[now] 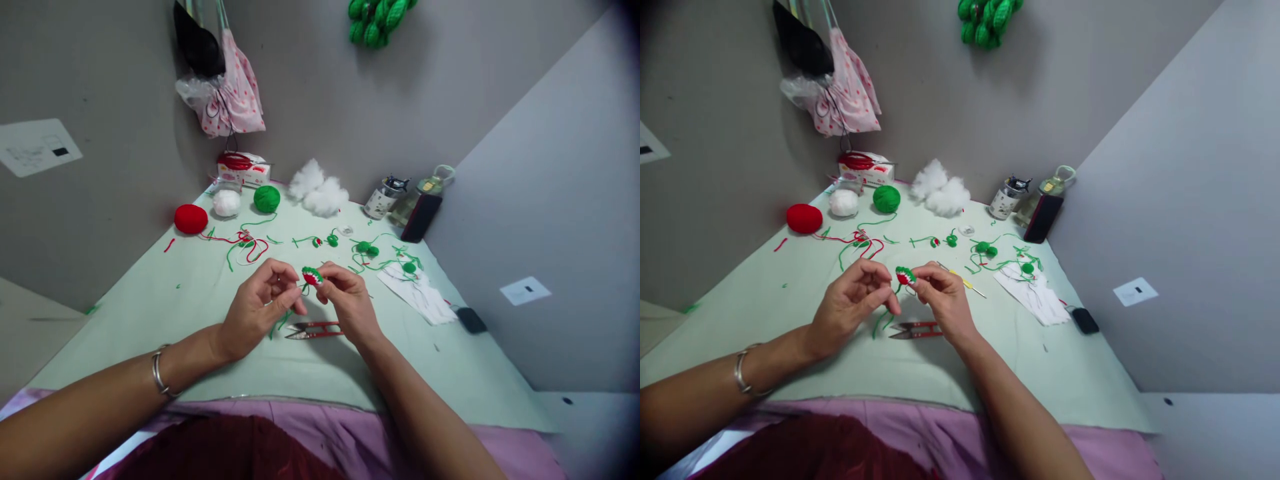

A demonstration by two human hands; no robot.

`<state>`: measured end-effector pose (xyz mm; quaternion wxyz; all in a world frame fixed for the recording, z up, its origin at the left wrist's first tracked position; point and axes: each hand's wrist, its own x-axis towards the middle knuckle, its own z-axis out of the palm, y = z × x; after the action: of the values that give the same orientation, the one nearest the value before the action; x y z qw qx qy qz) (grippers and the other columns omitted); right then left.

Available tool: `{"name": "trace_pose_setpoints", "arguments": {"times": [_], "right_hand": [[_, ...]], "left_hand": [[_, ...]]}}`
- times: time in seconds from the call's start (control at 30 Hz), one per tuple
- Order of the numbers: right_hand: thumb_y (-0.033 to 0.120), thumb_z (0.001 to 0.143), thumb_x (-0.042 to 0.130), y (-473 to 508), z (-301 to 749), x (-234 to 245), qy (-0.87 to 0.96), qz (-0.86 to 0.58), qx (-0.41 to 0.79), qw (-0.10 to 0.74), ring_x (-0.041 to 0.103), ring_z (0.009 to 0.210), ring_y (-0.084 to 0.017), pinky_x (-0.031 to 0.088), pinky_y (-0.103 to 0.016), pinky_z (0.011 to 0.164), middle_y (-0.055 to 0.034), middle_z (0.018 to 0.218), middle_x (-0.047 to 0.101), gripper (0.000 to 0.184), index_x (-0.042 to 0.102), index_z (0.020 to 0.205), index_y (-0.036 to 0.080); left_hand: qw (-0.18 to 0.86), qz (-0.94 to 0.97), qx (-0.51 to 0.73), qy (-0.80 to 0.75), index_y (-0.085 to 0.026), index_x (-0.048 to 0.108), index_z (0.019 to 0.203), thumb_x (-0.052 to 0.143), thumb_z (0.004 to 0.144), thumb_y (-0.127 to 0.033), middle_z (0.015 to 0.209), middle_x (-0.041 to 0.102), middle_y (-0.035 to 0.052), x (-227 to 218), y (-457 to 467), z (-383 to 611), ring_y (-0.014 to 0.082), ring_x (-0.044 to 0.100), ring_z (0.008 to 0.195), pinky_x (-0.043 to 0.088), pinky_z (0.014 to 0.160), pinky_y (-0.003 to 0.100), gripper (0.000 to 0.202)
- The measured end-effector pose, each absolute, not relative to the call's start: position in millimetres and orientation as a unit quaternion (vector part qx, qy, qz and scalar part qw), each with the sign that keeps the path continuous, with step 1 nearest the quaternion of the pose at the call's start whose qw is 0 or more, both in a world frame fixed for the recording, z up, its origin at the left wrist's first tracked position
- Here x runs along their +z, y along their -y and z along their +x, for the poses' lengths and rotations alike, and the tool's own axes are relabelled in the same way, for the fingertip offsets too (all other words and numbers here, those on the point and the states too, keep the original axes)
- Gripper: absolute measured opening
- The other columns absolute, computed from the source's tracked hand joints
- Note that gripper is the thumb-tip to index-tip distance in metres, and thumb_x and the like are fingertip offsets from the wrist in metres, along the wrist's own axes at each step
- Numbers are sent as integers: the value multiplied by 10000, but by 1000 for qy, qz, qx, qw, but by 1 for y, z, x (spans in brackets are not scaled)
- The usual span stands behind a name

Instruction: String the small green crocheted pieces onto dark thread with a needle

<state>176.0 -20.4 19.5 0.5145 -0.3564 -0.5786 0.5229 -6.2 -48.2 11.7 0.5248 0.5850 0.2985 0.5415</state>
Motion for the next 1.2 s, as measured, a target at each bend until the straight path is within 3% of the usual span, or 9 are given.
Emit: {"name": "trace_pose_setpoints", "arguments": {"times": [0.17,0.3,0.4,0.6,0.73,0.83,1.1,1.2], "right_hand": [[274,840,763,21,176,20,594,-351,520,503,474,587,-86,364,-258,564,25,713,554,40,780,826,240],[318,843,765,22,176,21,605,-360,517,487,472,593,-91,368,-260,566,20,716,569,88,783,834,233],[346,831,778,22,177,21,595,-373,534,471,462,587,-89,365,-255,558,17,711,583,124,783,839,223],[393,784,806,22,176,22,554,-408,574,444,435,546,-92,349,-250,530,30,610,540,207,760,817,194],[385,785,801,21,176,21,541,-399,593,443,430,527,-86,340,-246,523,39,577,522,209,744,800,184],[381,790,797,21,176,19,529,-392,610,442,429,519,-82,341,-242,522,44,571,520,211,732,795,180],[381,761,811,21,177,21,505,-380,656,412,428,497,-67,339,-230,505,54,567,518,240,716,802,164],[388,751,816,21,176,23,503,-384,662,402,422,487,-65,331,-228,500,58,564,516,253,706,792,164]], "left_hand": [[535,571,538,-314,-187,553,1074,636,962,-285,793,614,-21,14,43,-7,112,659,676,538,695,265,170],[524,584,531,-322,-234,577,1272,644,939,-233,1114,604,44,13,37,-10,111,669,779,577,768,287,340],[431,637,552,-322,-264,606,1280,656,912,-161,1257,574,64,9,32,-13,118,667,870,582,844,297,385],[237,731,564,-304,-209,669,1129,655,933,-165,1012,665,54,0,20,-18,135,658,793,571,752,294,201],[146,785,528,-289,-212,642,1222,633,931,-130,1047,696,82,-5,15,-21,193,663,954,572,830,342,302],[122,802,509,-287,-221,621,1266,616,935,-126,1108,701,94,-7,13,-22,217,659,1050,561,900,377,344],[88,812,506,-277,-202,648,1177,605,932,-111,1101,707,101,-3,14,-22,207,678,1032,556,877,337,264],[110,808,511,-272,-198,661,1113,592,941,-121,1015,715,84,-4,15,-22,195,682,950,554,831,326,200]]}}
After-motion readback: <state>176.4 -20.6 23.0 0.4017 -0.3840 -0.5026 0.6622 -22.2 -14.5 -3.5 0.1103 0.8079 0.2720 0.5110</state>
